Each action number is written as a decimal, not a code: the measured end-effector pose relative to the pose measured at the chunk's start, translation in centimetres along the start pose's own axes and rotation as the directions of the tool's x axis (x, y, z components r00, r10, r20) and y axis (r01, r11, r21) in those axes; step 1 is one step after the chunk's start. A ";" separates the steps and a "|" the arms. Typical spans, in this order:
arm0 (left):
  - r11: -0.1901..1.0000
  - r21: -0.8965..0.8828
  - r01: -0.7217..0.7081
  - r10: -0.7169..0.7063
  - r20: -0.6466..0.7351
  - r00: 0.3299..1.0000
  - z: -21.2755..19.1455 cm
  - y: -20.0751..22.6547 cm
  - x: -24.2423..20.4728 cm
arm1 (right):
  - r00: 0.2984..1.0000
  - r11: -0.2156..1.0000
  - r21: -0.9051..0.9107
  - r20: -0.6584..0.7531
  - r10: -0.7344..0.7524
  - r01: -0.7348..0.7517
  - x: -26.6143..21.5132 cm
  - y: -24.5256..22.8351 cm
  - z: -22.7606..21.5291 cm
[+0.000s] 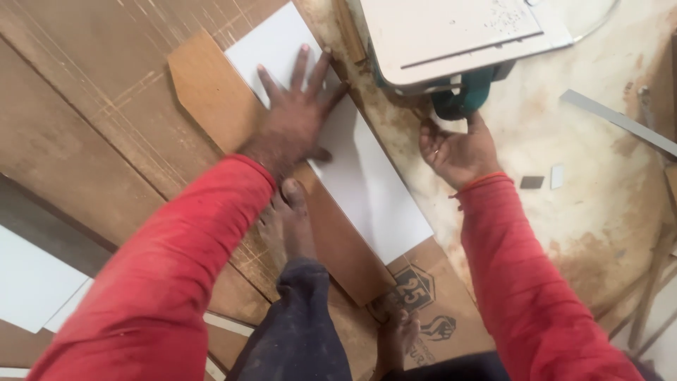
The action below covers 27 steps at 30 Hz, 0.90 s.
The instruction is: Cutting plastic or wooden strips using a circular saw on a workshop floor.
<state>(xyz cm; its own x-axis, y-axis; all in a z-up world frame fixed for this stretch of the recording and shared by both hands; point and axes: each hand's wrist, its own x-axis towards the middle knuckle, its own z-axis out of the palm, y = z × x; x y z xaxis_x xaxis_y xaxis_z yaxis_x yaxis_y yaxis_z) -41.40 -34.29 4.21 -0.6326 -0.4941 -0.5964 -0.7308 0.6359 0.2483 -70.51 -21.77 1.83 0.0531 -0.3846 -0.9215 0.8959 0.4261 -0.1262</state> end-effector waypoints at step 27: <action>0.995 0.067 -0.073 0.071 0.038 0.997 4.2 6.1 -1.5 | 0.878 0.802 0.394 -0.028 -0.479 0.450 2.3 -4.0 1.2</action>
<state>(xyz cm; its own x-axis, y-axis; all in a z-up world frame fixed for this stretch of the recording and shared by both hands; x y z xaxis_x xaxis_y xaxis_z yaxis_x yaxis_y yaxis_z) -43.84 -27.17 3.36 -0.6725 -0.4252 -0.6058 -0.6636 0.7087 0.2393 -73.47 -25.30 0.64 -0.3946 -0.5183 -0.7588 0.9158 -0.1539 -0.3711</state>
